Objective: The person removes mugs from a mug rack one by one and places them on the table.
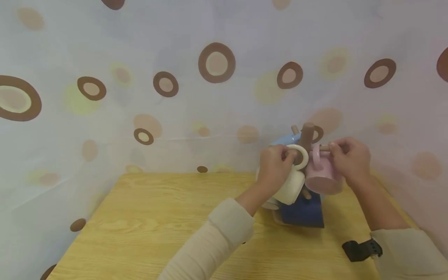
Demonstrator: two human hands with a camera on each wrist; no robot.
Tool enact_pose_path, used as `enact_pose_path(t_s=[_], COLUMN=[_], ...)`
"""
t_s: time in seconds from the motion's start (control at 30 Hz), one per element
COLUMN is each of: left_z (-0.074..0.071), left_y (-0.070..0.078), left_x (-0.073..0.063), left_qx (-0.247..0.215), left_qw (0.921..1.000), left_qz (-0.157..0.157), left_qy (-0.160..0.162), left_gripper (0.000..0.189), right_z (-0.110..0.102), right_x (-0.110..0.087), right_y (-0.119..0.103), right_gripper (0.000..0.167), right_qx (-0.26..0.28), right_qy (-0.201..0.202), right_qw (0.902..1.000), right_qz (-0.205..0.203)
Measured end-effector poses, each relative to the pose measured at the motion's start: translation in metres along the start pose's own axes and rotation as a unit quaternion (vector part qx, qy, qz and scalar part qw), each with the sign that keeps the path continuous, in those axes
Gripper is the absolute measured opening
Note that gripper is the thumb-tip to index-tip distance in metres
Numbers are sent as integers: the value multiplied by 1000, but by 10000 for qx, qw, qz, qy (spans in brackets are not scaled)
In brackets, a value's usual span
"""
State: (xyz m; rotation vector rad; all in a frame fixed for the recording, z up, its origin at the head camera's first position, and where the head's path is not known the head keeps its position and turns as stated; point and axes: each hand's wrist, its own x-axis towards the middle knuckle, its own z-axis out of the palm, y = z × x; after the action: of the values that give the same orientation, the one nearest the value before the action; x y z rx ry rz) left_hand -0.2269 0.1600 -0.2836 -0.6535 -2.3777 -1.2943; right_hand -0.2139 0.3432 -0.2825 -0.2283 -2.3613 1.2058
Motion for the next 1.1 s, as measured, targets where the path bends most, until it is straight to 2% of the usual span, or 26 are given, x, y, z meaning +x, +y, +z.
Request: enact_pose_path(t_s=[0.13,0.27,0.6,0.77,1.1], left_z=[-4,-7,-15,-16,-25], left_y=[0,-3,-14,-13,-14], left_x=[-1,0,4,4,0], left_qx=[468,688,1250,1536,1872], left_qw=[9988,9973,9921,9877,9815], left_qz=[-149,-250,105,292,352], left_qy=[-57,-68,15,-48,-206], left_gripper=[15,16,17,17,18], right_z=[5,10,22,19,26], right_x=[1,4,9,5,2], right_y=[-2,-3,-10,-7,-7], right_gripper=[21,22,30,31,40], right_qx=[237,370,771,880,1600], right_qy=[-39,-39,5,-76,-101], right_qw=[9997,9992,9968,9959,9863], right_qz=[-38,-116,-192,-176,-392])
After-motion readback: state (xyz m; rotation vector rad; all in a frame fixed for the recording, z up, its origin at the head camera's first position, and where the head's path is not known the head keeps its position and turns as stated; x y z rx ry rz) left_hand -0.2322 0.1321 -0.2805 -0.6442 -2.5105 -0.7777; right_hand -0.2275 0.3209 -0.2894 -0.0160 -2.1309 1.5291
